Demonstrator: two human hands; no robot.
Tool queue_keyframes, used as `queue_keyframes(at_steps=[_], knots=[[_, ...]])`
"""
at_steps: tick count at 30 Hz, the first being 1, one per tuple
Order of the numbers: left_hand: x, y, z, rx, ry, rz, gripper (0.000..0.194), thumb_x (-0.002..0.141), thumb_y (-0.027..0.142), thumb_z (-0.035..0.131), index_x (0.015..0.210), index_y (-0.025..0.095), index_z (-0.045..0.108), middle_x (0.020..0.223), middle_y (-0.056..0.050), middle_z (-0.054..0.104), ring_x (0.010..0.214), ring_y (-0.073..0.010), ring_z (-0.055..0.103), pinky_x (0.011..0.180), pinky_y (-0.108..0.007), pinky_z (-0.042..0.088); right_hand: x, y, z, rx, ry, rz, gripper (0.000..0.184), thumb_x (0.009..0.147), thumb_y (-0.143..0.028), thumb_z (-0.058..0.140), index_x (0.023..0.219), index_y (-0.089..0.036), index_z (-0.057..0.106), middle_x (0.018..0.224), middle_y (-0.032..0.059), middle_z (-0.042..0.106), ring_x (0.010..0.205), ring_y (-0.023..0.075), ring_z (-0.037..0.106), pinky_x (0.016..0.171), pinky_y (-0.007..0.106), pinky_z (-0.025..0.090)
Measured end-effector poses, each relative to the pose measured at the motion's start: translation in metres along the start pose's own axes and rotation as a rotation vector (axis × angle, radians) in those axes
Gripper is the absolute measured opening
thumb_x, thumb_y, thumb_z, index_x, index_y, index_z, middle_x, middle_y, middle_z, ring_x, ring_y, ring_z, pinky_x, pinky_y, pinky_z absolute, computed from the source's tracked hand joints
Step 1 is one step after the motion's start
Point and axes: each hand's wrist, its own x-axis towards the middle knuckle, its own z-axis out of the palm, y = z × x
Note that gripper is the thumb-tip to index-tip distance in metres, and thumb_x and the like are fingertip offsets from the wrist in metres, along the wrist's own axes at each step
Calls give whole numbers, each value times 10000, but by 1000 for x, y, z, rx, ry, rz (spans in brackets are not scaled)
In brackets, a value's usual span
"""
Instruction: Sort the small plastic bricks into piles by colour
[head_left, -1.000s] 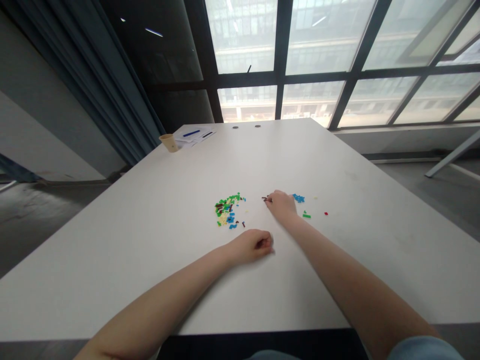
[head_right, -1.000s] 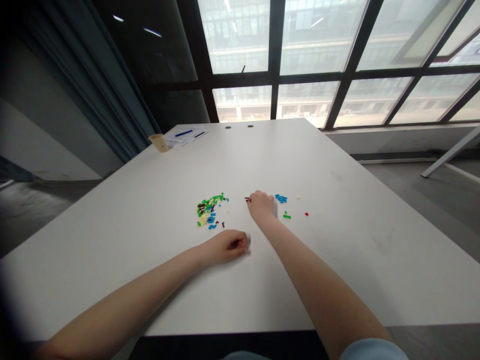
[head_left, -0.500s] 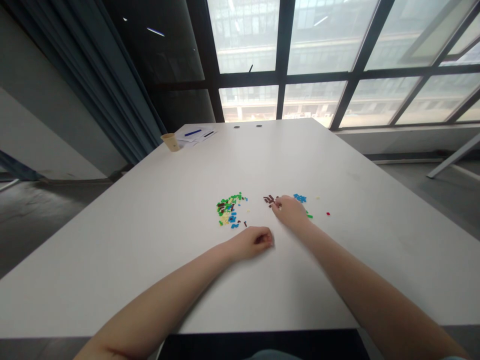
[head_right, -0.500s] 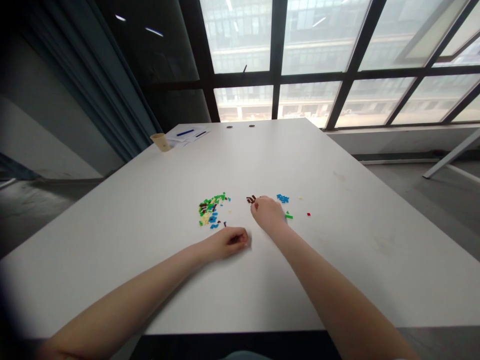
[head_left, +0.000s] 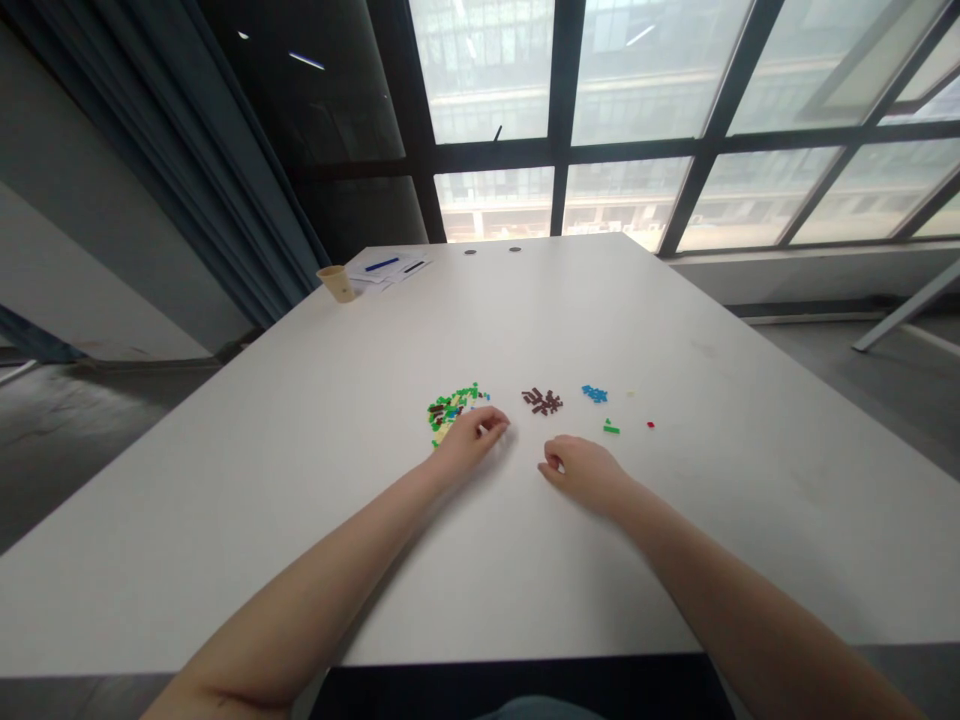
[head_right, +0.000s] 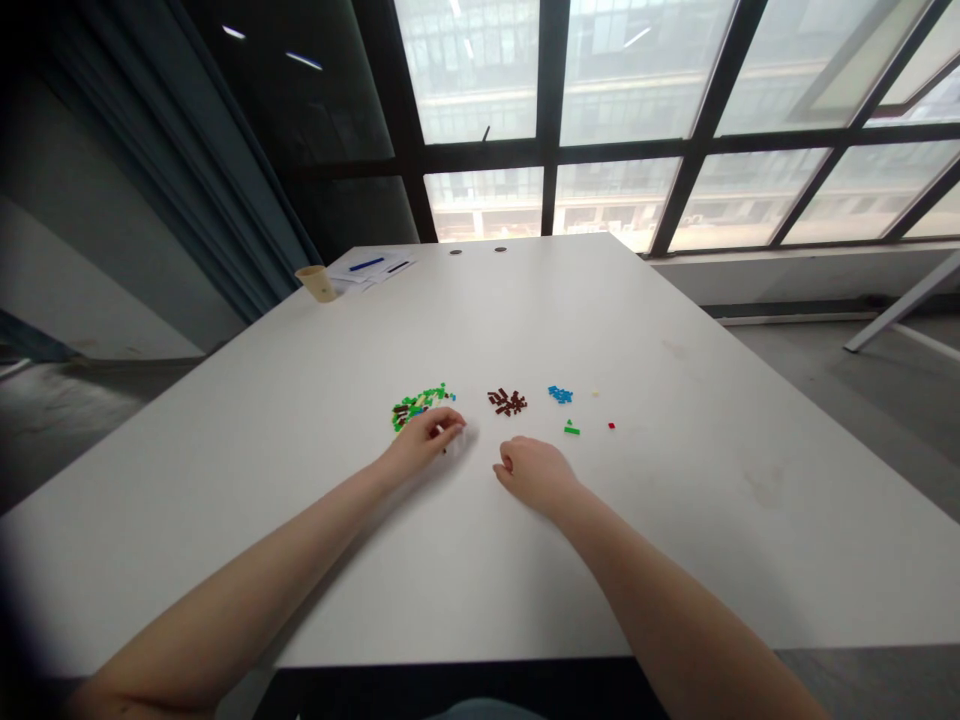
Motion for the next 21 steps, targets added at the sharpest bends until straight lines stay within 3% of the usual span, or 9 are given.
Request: queue_keyframes(at_steps=[2,4,11,21], knots=[[6,-13,-11,252,171,22,205,812,212,442,879,160,629,888,-66,611,828,-174,542,760,-300,425,-2,-2,-3,-37,-26,-20,217,825,-318,458,700,-168,551,785,33,591,703,125,505,594,242,269],[9,-25,-20,464,241,8,226,799,188,453,889,175,661,935,-82,602,900,-210,536,806,-339,417,-6,-5,-7,-71,-66,-37,225,820,-311,458,676,-165,552,765,38,592,692,130,507,577,248,257],[11,-38,-20,694,174,-13,247,814,239,459,882,249,697,948,-47,621,894,-218,538,738,-328,413,-14,-14,-15,-92,-162,-80,233,823,-318,461,688,-162,569,732,45,597,672,134,507,547,250,237],[17,-37,-13,665,193,-34,229,827,180,396,854,160,623,907,-98,623,882,-223,527,755,-324,404,-13,-11,-16,-51,-161,-73,236,820,-315,471,664,-165,564,707,41,584,648,127,485,540,247,227]])
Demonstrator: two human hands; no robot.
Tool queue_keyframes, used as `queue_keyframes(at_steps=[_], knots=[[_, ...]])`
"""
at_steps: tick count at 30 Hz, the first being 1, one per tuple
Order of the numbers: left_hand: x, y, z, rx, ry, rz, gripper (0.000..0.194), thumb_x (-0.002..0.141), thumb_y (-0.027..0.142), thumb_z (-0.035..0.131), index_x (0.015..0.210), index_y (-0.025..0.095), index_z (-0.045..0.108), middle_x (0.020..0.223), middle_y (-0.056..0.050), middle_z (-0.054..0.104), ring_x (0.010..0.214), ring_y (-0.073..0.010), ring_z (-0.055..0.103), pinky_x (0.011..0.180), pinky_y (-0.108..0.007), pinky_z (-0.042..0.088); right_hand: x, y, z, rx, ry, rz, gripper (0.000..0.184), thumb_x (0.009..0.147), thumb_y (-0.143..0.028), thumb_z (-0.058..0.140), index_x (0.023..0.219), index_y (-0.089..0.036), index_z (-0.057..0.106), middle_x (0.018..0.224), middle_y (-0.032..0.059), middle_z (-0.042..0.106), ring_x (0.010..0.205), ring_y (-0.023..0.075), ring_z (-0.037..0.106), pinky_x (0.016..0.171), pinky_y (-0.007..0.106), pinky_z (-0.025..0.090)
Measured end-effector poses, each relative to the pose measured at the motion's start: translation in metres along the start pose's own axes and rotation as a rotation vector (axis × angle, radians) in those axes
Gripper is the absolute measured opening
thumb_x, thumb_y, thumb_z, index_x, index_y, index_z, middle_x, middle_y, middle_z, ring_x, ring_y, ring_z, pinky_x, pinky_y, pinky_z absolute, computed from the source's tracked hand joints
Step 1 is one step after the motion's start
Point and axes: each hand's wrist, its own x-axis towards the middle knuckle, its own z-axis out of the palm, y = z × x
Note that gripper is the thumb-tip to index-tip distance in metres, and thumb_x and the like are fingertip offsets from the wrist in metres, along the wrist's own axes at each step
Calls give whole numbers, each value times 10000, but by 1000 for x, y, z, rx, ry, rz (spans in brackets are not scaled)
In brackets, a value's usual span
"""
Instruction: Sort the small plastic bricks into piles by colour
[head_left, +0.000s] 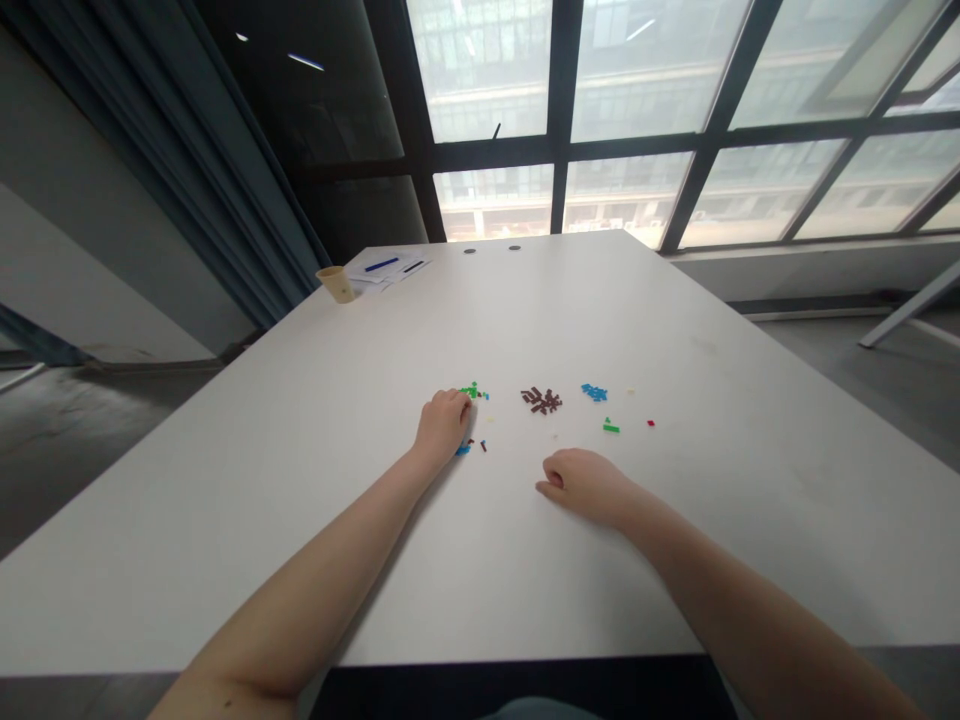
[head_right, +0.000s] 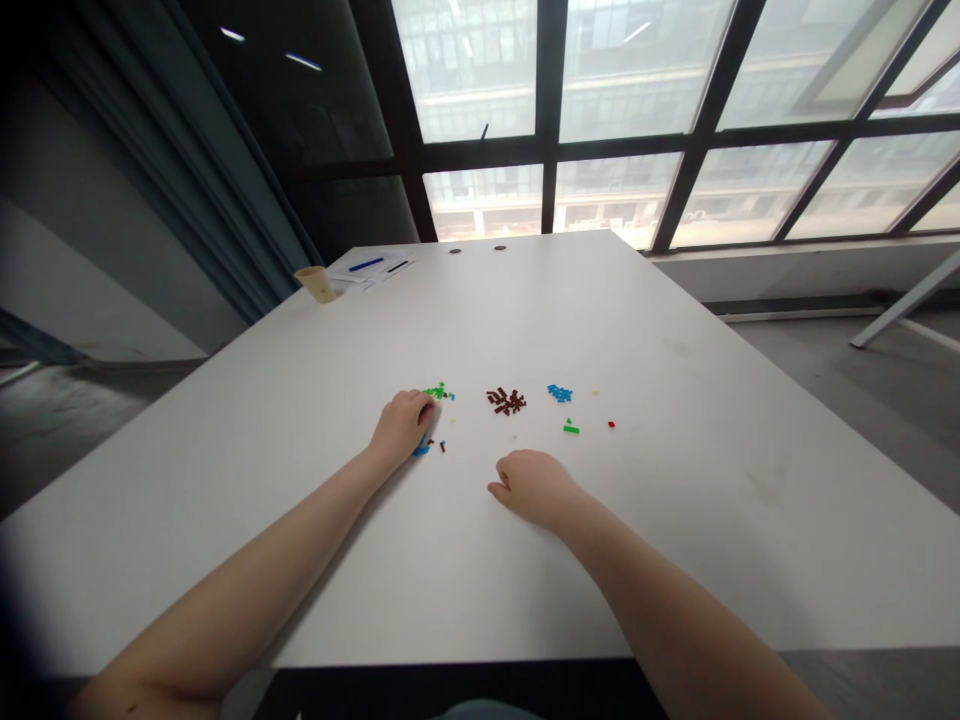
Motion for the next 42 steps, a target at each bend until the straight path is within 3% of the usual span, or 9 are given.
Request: queue_keyframes(at_steps=[5,9,13,17,22,27,37,42], knots=[[-1,3,-1,-206,60,-35,206,829,189,379,867,144,577,807,-89,600,797,-202,534,736,-316,412,1,1,1,12,4,-4,239,821,-317,473,656,-165,554,692,36,575,644,129,486,531,247,225],[-7,18,-7,-497,38,-27,177,817,249,433,846,155,580,827,-62,608,797,-177,541,748,-301,413,1,2,2,11,8,1,236,819,-317,481,654,-163,554,686,34,574,644,128,487,531,246,224],[-17,41,-9,-1027,-156,-127,230,769,331,553,895,151,622,835,-53,633,773,-152,562,718,-278,426,1,3,3,15,16,4,234,815,-321,481,658,-167,564,672,29,576,625,126,478,529,246,222],[-31,62,-12,-1579,-407,-313,330,632,356,729,865,133,662,761,-36,643,722,-108,562,740,-258,424,1,4,4,12,11,8,235,820,-327,479,679,-170,583,684,33,589,632,129,487,534,246,230],[-47,81,-16,-2017,-630,-471,336,525,291,819,771,119,668,645,3,602,620,-47,537,657,-189,416,3,5,7,16,24,0,258,831,-351,471,692,-169,591,696,37,606,652,140,522,542,255,240],[-53,88,-14,-2080,-716,-464,300,517,256,825,731,114,670,628,-2,602,602,-53,530,634,-196,407,4,7,9,36,18,-11,279,847,-365,451,719,-169,603,734,42,621,676,144,546,555,252,267],[-52,86,-9,-2039,-693,-437,327,493,282,833,711,114,655,595,8,595,578,-51,517,596,-186,378,4,8,10,54,39,-23,267,834,-343,449,698,-169,600,709,42,610,648,136,520,546,248,257],[-51,85,-8,-2031,-694,-450,357,487,286,835,726,115,633,581,18,582,547,-45,501,571,-187,372,1,13,-1,185,89,-33,206,782,-319,509,652,-168,566,636,5,550,587,103,442,539,225,261]])
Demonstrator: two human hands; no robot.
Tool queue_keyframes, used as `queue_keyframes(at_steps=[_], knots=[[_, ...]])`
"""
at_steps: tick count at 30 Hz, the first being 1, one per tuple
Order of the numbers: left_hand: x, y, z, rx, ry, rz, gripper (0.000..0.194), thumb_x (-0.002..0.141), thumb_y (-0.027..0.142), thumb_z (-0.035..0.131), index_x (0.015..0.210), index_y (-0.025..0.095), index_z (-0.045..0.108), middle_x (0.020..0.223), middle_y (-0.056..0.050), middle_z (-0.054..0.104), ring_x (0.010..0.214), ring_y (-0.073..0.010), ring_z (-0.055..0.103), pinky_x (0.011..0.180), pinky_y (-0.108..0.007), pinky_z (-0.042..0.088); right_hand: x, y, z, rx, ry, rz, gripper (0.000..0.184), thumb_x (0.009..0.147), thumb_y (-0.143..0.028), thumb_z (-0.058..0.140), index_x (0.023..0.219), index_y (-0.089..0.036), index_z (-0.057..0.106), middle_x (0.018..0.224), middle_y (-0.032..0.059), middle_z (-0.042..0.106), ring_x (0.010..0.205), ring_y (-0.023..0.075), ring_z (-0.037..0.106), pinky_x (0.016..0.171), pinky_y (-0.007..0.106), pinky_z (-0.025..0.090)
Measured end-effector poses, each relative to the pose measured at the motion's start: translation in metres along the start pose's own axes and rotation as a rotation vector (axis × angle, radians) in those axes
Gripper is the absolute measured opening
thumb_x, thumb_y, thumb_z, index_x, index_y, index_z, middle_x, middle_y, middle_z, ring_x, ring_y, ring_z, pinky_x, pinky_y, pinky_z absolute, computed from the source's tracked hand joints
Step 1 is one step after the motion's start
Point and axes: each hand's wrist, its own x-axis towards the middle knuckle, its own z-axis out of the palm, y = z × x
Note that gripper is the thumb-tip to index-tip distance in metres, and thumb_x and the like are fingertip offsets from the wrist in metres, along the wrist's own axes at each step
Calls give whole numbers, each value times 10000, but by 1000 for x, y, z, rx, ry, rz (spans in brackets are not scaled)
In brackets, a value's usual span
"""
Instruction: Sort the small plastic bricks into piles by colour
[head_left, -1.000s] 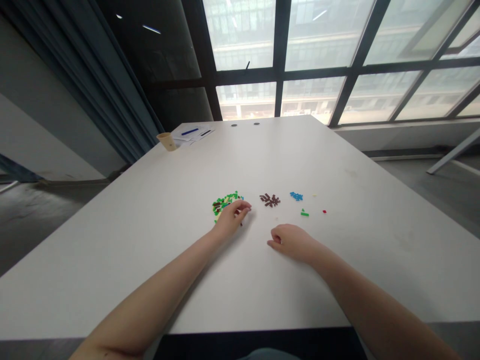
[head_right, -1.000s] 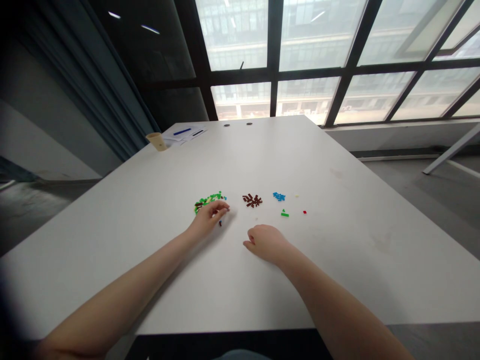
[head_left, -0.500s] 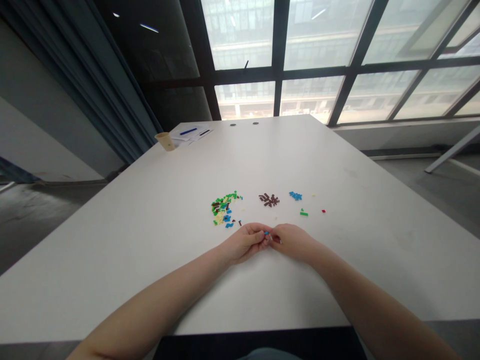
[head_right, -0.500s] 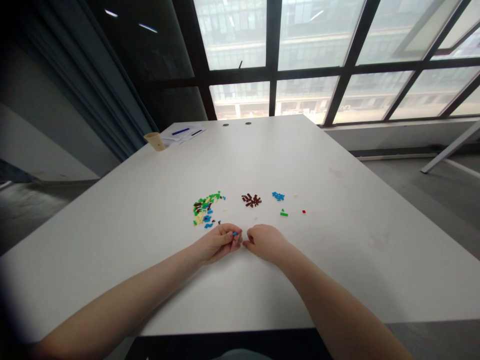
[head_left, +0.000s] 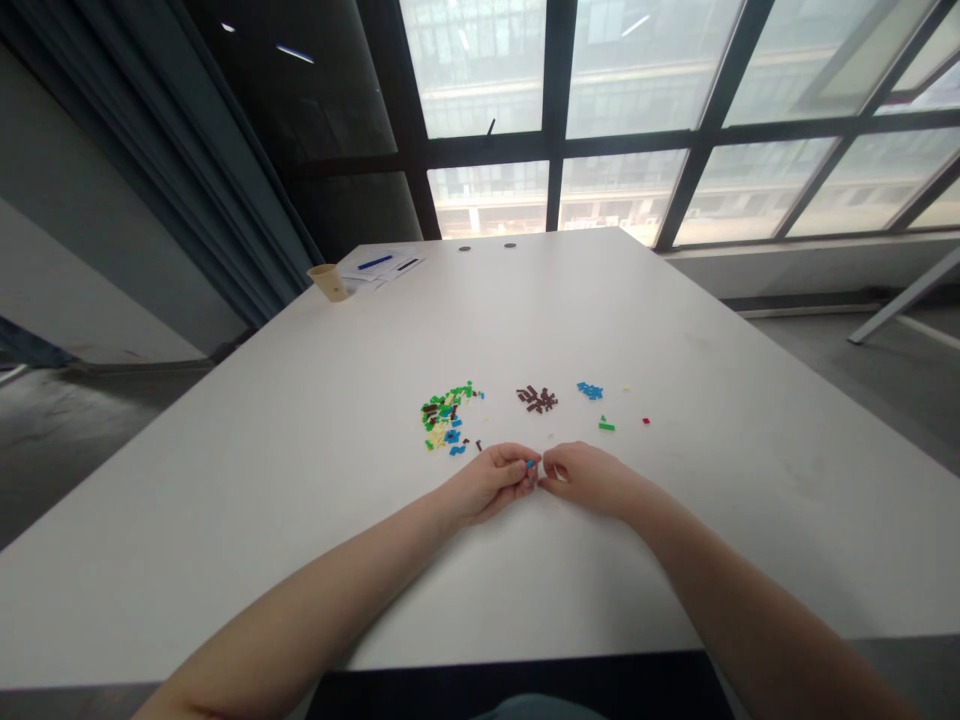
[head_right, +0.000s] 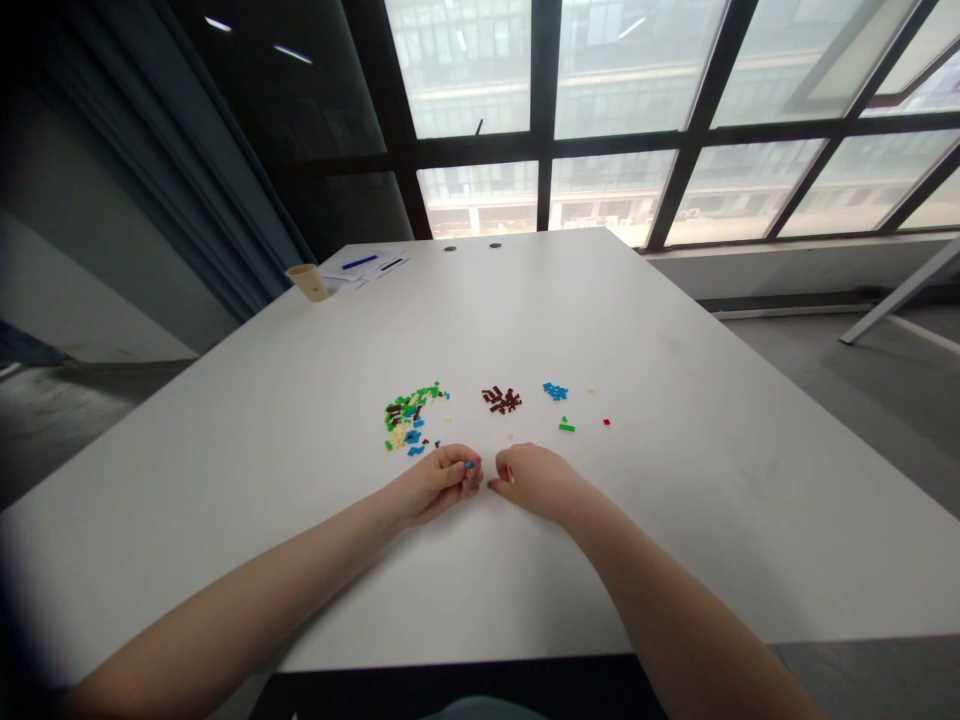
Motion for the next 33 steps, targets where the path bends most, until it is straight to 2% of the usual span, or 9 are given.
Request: queue_keyframes(at_steps=[4,6,9,12,20,23,28,30,33], knots=[[1,1,-1,14,3,-35,353,499,268,833,733,116,616,598,18,580,559,-44,506,582,-184,373,-4,2,-21,171,243,3,181,803,-301,472,706,-174,557,570,-39,424,551,85,383,535,206,275],[2,0,-2,19,7,-37,354,499,274,832,725,113,612,605,15,580,556,-43,500,588,-186,372,-7,1,-29,266,315,-34,151,798,-292,479,768,-175,569,562,-51,377,543,84,371,544,204,296],[4,-2,-5,20,18,-31,371,496,298,830,730,107,615,608,11,573,571,-46,498,594,-185,360,-10,-2,-33,373,298,-179,150,763,-253,534,867,-171,605,599,-46,392,572,86,391,586,206,335],[6,-4,-6,39,21,-34,392,480,320,833,722,104,613,595,19,558,554,-43,475,566,-178,336,-12,-7,-30,369,249,-286,150,752,-205,550,866,-179,644,621,-35,422,585,84,405,588,204,338],[7,-6,-7,94,-2,-15,391,532,370,804,746,93,630,603,16,516,542,-35,410,518,-173,284,-7,-12,-23,319,239,-255,128,757,-167,542,783,-179,667,610,-33,448,575,80,409,571,200,324],[7,-8,-8,117,-11,-51,456,595,462,742,857,102,646,682,-8,543,561,-41,414,507,-185,272,-4,9,-32,273,303,-152,132,765,-205,548,791,-183,676,605,-32,434,580,89,415,591,210,333],[7,-11,-6,268,-87,-154,451,656,487,688,887,101,657,729,-38,592,572,-51,433,530,-199,288,4,80,-44,66,532,213,137,725,-276,595,761,-189,695,615,-19,442,590,111,430,604,238,326],[7,-10,-5,317,-105,-177,399,667,445,697,877,108,657,730,-33,598,571,-47,435,533,-196,285,8,103,-42,6,553,331,138,714,-283,598,746,-195,699,653,-4,484,610,120,450,615,247,329],[7,-9,-4,338,-115,-175,358,671,405,705,875,116,650,721,-27,603,566,-47,435,515,-200,261,14,118,-33,-22,548,369,146,719,-274,580,757,-201,701,714,17,533,661,137,480,639,255,340]])
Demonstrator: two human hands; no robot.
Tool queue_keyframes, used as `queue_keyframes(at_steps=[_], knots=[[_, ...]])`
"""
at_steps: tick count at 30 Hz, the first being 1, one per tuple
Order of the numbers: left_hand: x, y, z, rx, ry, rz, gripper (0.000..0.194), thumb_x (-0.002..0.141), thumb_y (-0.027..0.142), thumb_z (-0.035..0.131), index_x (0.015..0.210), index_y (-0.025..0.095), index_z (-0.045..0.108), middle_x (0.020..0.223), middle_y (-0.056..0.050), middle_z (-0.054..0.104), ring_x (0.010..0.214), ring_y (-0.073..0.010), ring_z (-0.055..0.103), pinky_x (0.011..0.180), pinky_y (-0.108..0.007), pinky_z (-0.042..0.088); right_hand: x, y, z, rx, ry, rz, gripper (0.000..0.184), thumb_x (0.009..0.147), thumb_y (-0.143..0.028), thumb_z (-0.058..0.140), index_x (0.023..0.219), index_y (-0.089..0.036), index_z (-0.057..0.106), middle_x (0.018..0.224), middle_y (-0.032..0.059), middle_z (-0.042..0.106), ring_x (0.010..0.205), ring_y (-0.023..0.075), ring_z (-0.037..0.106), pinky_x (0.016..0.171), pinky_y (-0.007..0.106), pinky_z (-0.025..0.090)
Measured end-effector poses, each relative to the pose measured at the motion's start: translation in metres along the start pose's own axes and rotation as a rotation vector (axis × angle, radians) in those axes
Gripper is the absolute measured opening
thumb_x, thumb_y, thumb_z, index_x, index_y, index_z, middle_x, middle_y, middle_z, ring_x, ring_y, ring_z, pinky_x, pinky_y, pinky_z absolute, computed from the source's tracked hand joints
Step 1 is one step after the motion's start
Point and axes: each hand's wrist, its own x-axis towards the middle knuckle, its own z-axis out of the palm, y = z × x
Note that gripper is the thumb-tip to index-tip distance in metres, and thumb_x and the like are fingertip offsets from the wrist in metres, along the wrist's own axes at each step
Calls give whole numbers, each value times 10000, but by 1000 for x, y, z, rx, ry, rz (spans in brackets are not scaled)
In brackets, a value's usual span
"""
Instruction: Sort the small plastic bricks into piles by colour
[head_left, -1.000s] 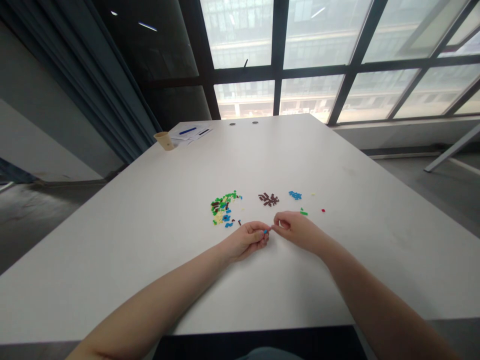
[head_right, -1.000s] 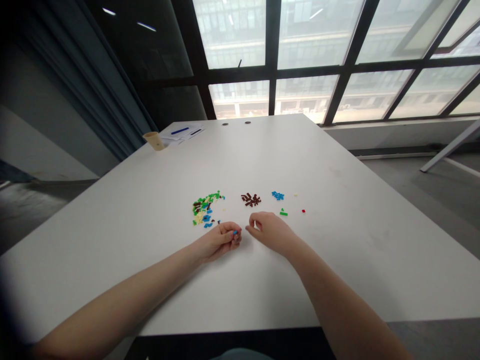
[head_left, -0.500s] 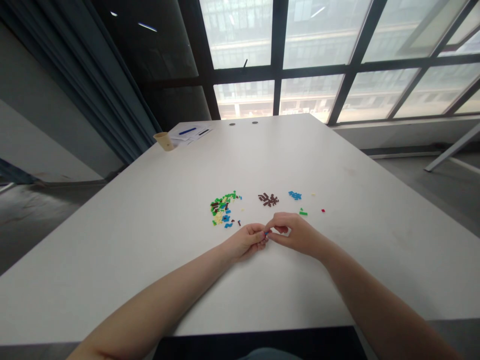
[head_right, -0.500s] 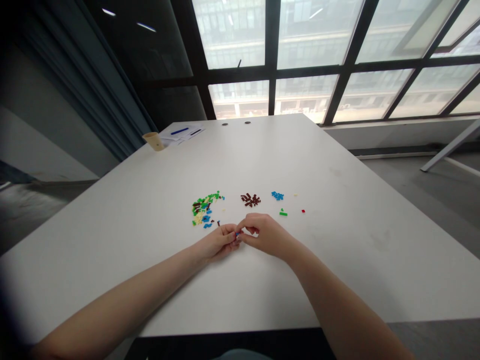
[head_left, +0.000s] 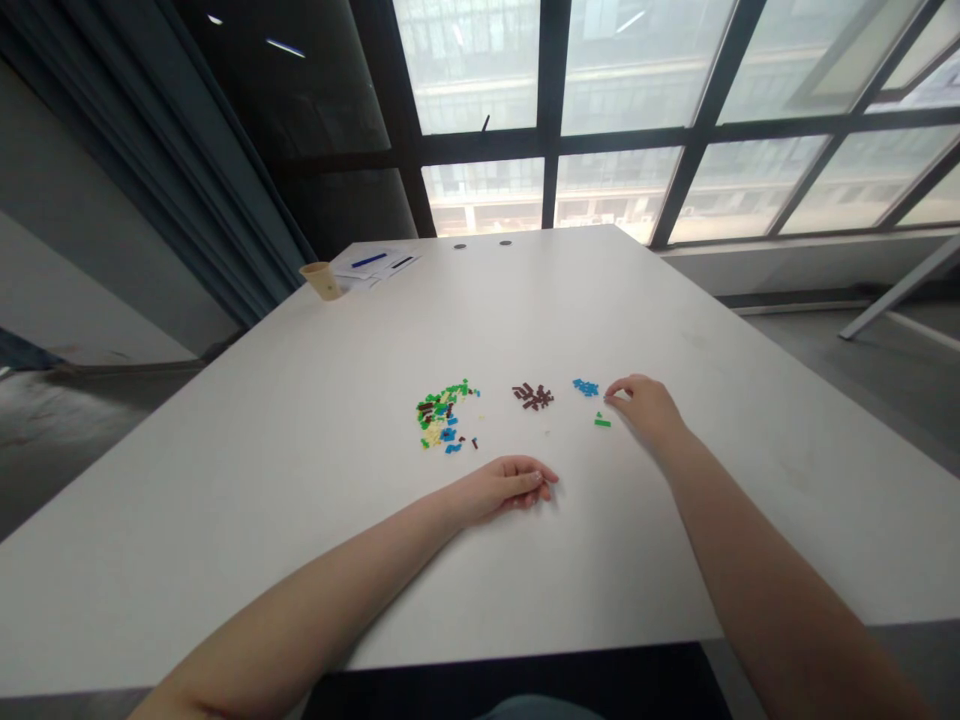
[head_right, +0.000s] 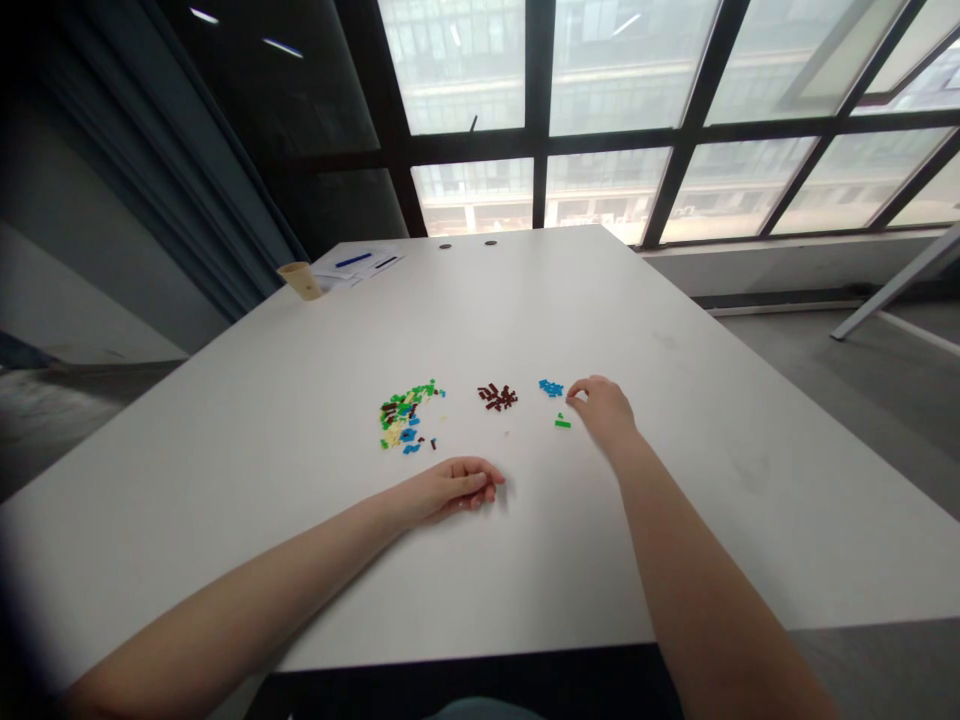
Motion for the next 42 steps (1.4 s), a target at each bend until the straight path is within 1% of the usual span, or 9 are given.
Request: queue_keyframes(at_steps=[7,13,18,21,23,25,28,34,42], knots=[[-1,4,2,31,-8,4,310,666,337,710,871,115,639,716,-32,610,552,-52,440,505,-210,245,4,-4,16,-3,-16,5,194,744,-255,522,809,-208,699,785,41,578,719,159,494,672,269,345],[0,1,1,34,-21,8,204,632,160,623,832,119,619,692,-27,605,540,-59,458,490,-206,254,-2,-17,-3,92,28,48,210,754,-268,459,822,-181,638,617,0,495,592,129,438,588,248,309],[2,-2,-1,221,81,152,130,578,98,476,674,135,555,621,-7,569,516,-75,443,467,-204,263,-26,-52,-13,253,-447,-185,149,737,-268,428,708,-173,539,556,-38,404,555,103,368,537,228,264],[-1,10,-13,527,339,318,157,652,117,448,731,142,581,683,-23,591,605,-107,486,547,-225,349,-41,-73,-10,263,-794,-278,196,735,-337,463,627,-173,465,553,-51,353,531,86,320,509,224,234],[-3,22,-28,813,605,440,193,711,154,458,822,148,615,801,-44,615,717,-138,517,662,-264,399,-48,-81,-8,229,-891,-296,222,729,-344,482,598,-174,423,551,-56,328,520,77,291,502,226,217],[-6,32,-45,1108,828,512,229,760,201,463,893,157,643,903,-64,614,819,-170,525,784,-314,403,-52,-86,-7,184,-890,-312,230,722,-328,494,582,-173,398,554,-54,333,530,75,283,508,229,213],[-7,38,-65,1386,974,415,264,797,270,471,948,198,675,970,-69,613,933,-217,520,845,-363,388,-53,-87,-8,130,-869,-320,238,724,-330,500,580,-174,392,562,-51,360,543,78,289,516,232,213],[-4,36,-73,1462,980,225,234,777,382,528,888,283,708,969,-39,626,963,-240,523,777,-364,394,-56,-86,-7,97,-864,-337,250,727,-351,506,590,-178,389,569,-46,386,546,82,308,521,235,211],[-3,36,-69,1507,951,300,213,788,320,510,807,234,703,949,-49,639,958,-237,521,798,-368,375,-58,-88,-8,96,-852,-329,247,731,-344,499,588,-180,383,566,-44,387,541,84,299,520,237,207]])
